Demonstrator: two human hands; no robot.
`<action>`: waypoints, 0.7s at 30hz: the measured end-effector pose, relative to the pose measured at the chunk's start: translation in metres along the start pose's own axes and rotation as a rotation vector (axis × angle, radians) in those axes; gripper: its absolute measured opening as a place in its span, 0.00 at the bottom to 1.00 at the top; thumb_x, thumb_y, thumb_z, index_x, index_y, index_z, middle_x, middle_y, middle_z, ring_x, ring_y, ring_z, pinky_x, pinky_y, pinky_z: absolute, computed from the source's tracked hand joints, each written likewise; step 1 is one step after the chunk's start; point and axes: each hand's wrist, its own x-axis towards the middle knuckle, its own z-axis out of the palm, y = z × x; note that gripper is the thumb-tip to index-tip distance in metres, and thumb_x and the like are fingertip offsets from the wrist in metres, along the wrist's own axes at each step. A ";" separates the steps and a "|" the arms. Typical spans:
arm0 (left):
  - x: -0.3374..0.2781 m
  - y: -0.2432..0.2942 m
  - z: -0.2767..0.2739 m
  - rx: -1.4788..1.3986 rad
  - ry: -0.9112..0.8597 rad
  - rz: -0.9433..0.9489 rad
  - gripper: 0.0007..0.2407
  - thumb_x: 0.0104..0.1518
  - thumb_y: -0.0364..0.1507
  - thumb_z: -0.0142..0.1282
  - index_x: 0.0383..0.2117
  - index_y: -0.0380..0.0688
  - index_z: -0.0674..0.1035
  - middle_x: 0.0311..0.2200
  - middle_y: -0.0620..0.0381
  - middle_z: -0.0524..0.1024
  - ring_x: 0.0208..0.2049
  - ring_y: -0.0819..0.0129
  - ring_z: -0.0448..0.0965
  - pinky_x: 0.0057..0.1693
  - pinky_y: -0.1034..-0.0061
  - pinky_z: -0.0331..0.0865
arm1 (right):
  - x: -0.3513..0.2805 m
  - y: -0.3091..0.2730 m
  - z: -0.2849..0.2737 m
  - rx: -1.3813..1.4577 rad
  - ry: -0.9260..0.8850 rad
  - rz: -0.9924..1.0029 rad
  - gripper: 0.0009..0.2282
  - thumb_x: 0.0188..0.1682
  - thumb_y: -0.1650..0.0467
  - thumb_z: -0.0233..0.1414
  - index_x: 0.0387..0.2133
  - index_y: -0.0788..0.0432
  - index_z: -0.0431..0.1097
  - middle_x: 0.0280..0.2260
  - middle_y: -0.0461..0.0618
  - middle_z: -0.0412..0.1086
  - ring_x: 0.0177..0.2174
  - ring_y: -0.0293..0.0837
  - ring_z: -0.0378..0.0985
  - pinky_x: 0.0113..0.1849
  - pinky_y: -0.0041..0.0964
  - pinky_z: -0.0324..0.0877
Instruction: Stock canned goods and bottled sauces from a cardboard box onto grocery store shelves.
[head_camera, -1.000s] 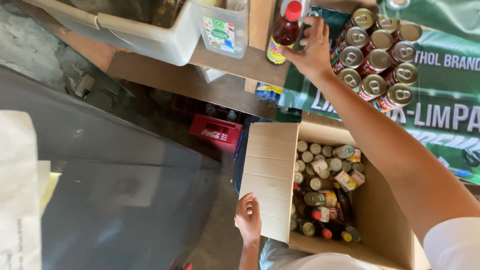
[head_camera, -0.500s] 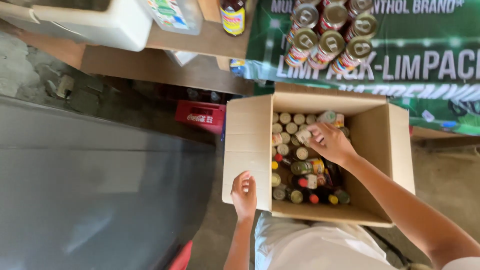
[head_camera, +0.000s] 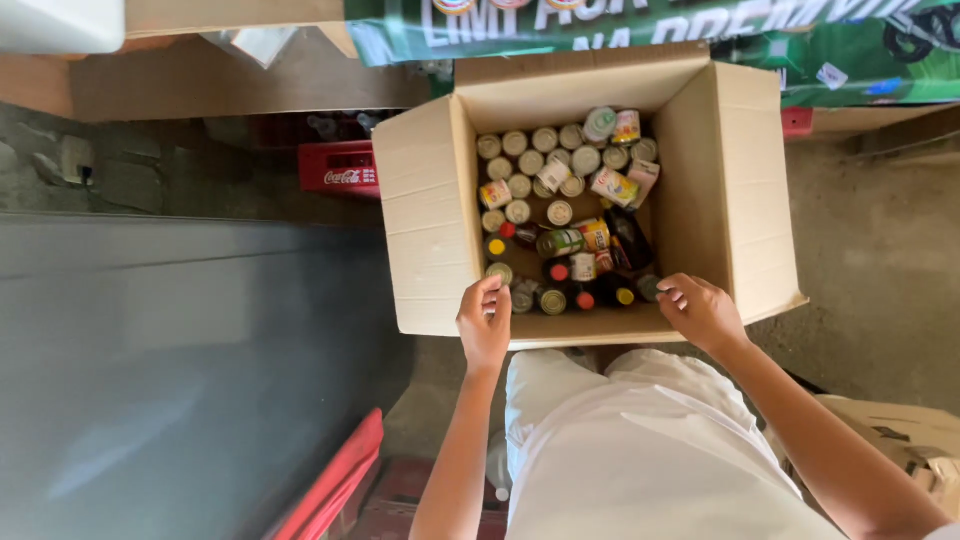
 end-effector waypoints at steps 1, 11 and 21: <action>0.001 -0.002 0.006 0.008 -0.004 -0.001 0.08 0.61 0.25 0.59 0.44 0.38 0.80 0.37 0.51 0.82 0.34 0.66 0.83 0.41 0.74 0.78 | -0.004 0.004 0.000 0.008 -0.002 0.004 0.08 0.47 0.70 0.57 0.39 0.58 0.75 0.32 0.52 0.77 0.28 0.45 0.82 0.34 0.39 0.76; 0.061 -0.064 0.089 0.442 -0.407 0.065 0.14 0.55 0.34 0.64 0.45 0.44 0.80 0.40 0.47 0.82 0.40 0.55 0.83 0.46 0.64 0.77 | -0.019 0.037 0.017 -0.182 0.110 -0.146 0.04 0.47 0.66 0.58 0.31 0.52 0.75 0.27 0.47 0.75 0.25 0.49 0.79 0.28 0.44 0.75; 0.140 -0.116 0.132 1.168 -0.629 -0.094 0.19 0.53 0.34 0.62 0.54 0.54 0.77 0.50 0.51 0.77 0.55 0.51 0.74 0.57 0.51 0.68 | -0.014 0.036 0.024 -0.314 0.241 -0.151 0.05 0.46 0.66 0.57 0.24 0.52 0.71 0.22 0.45 0.72 0.19 0.49 0.76 0.20 0.45 0.70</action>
